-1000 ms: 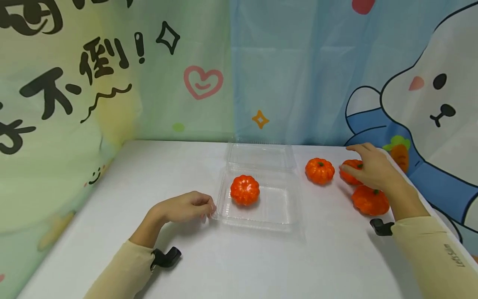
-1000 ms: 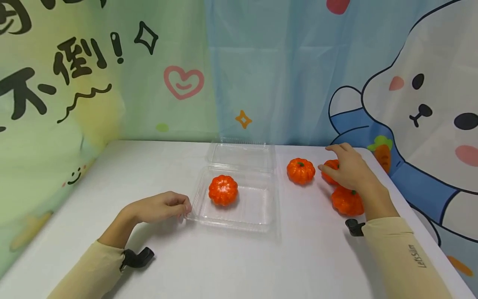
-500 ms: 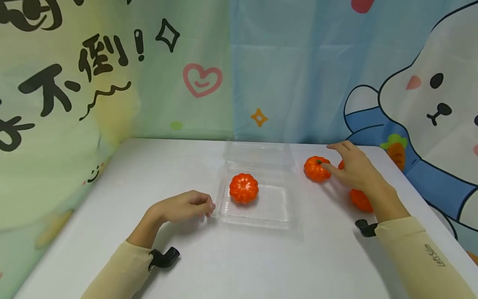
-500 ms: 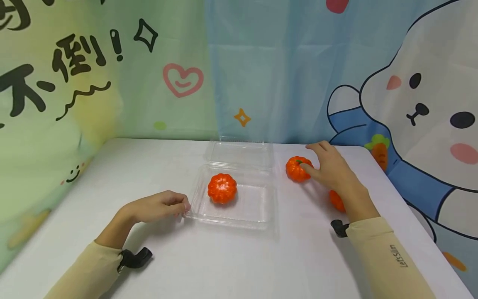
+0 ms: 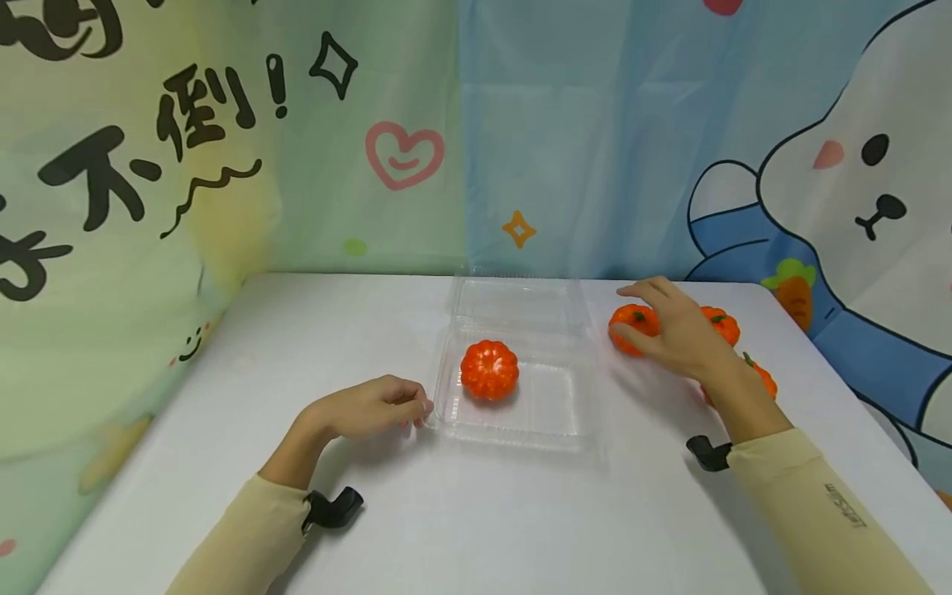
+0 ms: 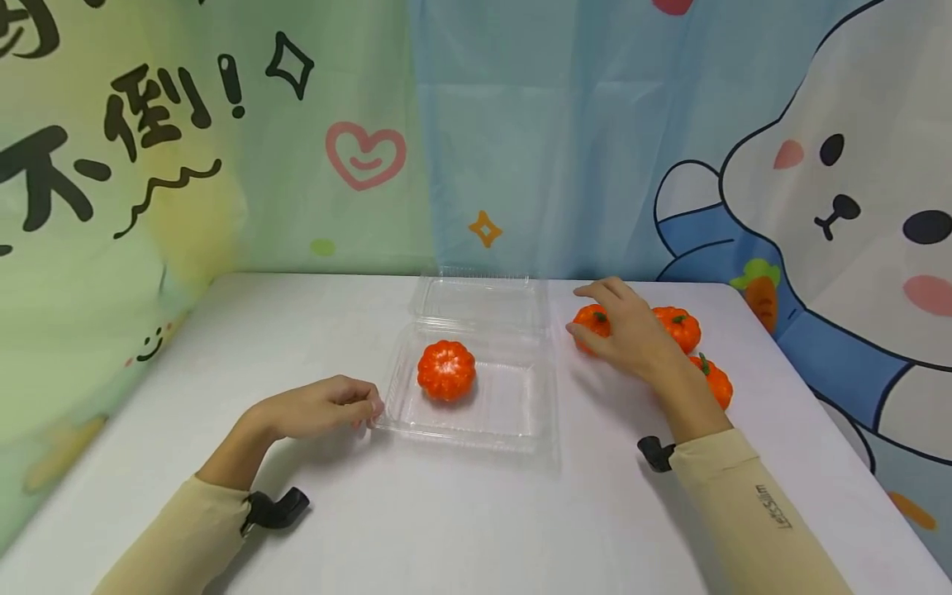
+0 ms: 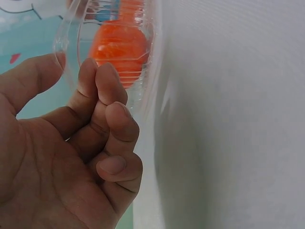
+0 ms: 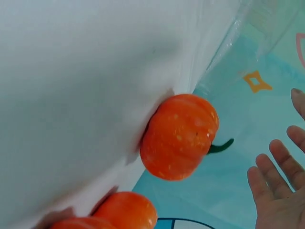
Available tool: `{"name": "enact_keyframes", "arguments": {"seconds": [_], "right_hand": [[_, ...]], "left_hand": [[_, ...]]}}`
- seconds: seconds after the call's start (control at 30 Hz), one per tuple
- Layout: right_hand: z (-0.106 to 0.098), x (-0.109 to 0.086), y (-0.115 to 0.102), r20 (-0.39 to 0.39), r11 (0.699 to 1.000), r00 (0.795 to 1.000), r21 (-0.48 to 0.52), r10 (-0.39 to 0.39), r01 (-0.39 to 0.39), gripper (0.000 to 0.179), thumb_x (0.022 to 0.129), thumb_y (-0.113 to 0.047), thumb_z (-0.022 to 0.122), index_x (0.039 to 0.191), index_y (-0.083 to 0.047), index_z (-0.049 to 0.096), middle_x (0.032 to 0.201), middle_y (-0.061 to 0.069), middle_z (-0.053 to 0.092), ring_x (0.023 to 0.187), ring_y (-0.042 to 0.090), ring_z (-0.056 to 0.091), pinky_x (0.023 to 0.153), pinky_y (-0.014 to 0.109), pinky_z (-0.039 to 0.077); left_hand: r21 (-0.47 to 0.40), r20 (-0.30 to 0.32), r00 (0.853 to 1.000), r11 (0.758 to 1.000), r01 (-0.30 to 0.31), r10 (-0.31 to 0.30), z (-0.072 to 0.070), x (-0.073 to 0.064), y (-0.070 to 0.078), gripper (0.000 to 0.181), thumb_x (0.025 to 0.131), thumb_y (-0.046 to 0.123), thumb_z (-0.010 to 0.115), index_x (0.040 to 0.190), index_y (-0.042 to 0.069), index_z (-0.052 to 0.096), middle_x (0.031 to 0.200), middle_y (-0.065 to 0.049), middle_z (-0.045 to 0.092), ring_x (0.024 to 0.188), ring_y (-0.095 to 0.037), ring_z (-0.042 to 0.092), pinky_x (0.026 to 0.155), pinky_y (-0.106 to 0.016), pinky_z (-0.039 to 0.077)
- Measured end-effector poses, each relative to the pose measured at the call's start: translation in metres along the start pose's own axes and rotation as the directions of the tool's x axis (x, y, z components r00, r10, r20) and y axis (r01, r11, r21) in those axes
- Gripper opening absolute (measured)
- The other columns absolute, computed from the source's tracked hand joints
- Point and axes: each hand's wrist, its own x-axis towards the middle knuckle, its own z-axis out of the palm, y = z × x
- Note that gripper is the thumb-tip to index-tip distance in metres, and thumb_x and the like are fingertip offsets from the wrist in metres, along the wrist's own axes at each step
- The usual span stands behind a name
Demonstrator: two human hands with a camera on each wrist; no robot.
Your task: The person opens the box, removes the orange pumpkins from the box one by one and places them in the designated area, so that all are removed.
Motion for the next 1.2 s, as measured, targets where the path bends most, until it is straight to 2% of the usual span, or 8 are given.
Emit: {"name": "enact_keyframes", "arguments": {"seconds": [0.23,0.37,0.53,0.8,0.97,1.2], "right_hand": [[0.009,0.009,-0.010,-0.006,0.997,0.999,0.072,-0.035,0.035,0.047,0.090,-0.018,0.078,0.132,-0.005,0.062,0.127,0.015,0.057,0.120,0.039,0.056,0.097,0.060,0.047],[0.012,0.017,-0.017,-0.019,0.994,0.997,0.070,-0.081,0.082,0.048,0.088,-0.016,0.080,0.130,-0.004,0.062,0.126,0.016,0.058,0.117,0.038,0.058,0.096,0.058,0.049],[0.018,0.029,-0.025,0.015,0.988,0.992,0.096,-0.123,0.121,0.049,0.088,-0.017,0.081,0.131,-0.005,0.062,0.127,0.014,0.058,0.118,0.034,0.057,0.099,0.056,0.049],[0.027,0.030,-0.035,0.016,0.976,0.984,0.133,-0.176,0.172,0.049,0.088,-0.020,0.081,0.132,-0.007,0.063,0.129,0.011,0.059,0.121,0.031,0.057,0.101,0.053,0.049],[0.034,0.032,-0.043,0.049,0.970,0.978,0.145,-0.204,0.195,0.051,0.089,-0.024,0.080,0.133,-0.008,0.062,0.132,0.011,0.058,0.122,0.030,0.056,0.100,0.054,0.051],[0.045,0.035,-0.055,0.150,0.960,0.958,0.175,-0.244,0.217,0.052,0.091,-0.029,0.079,0.136,-0.009,0.060,0.135,0.008,0.057,0.125,0.028,0.055,0.103,0.050,0.050]], "left_hand": [[0.011,0.005,1.000,1.000,0.023,-0.023,-0.003,0.002,0.001,0.029,0.105,0.025,0.050,0.095,0.006,0.068,0.096,-0.007,0.069,0.088,-0.023,0.060,0.078,-0.031,0.045],[0.013,0.006,1.000,1.000,0.021,-0.021,-0.006,0.004,0.003,0.028,0.105,0.024,0.050,0.096,0.006,0.068,0.097,-0.007,0.069,0.089,-0.023,0.061,0.080,-0.032,0.045],[0.007,0.005,0.999,0.999,0.033,-0.033,-0.005,0.002,0.000,0.029,0.105,0.027,0.051,0.095,0.005,0.068,0.097,-0.007,0.069,0.088,-0.022,0.059,0.078,-0.030,0.044],[0.018,0.006,1.000,1.000,0.007,-0.007,-0.005,0.002,0.002,0.029,0.105,0.025,0.051,0.094,0.005,0.068,0.097,-0.008,0.069,0.087,-0.023,0.058,0.077,-0.031,0.044],[0.025,0.007,1.000,1.000,0.012,-0.012,-0.008,0.002,0.004,0.027,0.104,0.023,0.051,0.096,0.005,0.069,0.098,-0.008,0.069,0.090,-0.023,0.058,0.080,-0.033,0.045],[0.007,0.012,1.000,1.000,0.000,0.000,-0.005,0.001,0.004,0.026,0.104,0.021,0.050,0.097,0.004,0.069,0.098,-0.009,0.069,0.090,-0.024,0.058,0.079,-0.032,0.045]]}}
